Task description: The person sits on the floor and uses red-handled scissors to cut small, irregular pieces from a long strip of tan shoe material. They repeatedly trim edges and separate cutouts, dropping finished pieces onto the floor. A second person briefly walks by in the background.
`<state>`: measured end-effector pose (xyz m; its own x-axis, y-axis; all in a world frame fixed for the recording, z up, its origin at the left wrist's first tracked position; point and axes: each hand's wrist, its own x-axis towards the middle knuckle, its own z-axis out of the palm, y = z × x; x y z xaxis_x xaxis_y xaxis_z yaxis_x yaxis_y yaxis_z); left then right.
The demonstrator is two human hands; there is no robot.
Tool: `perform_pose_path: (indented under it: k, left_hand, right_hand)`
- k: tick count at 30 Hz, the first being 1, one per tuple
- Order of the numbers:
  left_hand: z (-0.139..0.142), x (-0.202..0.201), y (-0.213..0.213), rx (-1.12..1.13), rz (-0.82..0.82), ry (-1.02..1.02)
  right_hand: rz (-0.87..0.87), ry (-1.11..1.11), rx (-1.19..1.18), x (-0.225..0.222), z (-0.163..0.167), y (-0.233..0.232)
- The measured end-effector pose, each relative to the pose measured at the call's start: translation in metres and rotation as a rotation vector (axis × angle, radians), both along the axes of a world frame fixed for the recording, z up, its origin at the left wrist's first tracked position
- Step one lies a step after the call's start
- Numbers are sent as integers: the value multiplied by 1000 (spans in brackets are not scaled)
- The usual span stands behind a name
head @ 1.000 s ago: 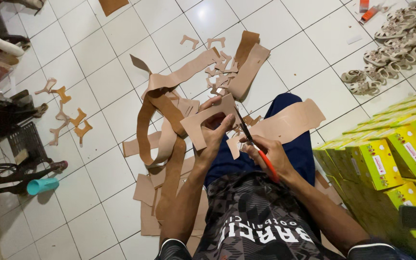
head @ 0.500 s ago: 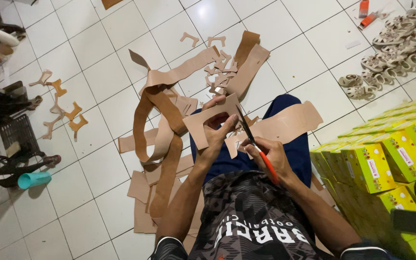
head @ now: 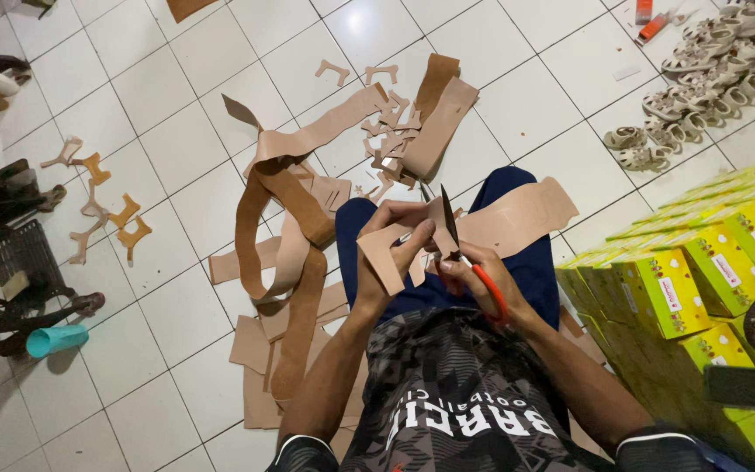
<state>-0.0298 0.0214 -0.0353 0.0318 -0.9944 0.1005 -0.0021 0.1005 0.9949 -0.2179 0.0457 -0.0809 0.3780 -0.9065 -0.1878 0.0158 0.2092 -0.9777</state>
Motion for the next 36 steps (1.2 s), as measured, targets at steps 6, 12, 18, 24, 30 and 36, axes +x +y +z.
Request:
perform_pose_path:
  k: [6,12,18,24,30,36]
  left_hand:
    - [-2,-6,3,34,-12,80]
    - [-15,-15,10,27,61,164]
    - [-25,-22,13,145,86,308]
    - [-28,-20,15,91,73,285]
    - [-24,-21,16,149,29,405]
    - [-21,-19,16,118,-20,365]
  right_hand:
    - [40,31,-26,-3,6,-5]
    - [-42,14,37,3,6,-1]
    - [-143,-78,89,14,-11,7]
    - [-214,-71,56,24,-19,9]
    - [-209,-100,41,19,-19,5]
    - [-182,-98,-85,15,-18,1]
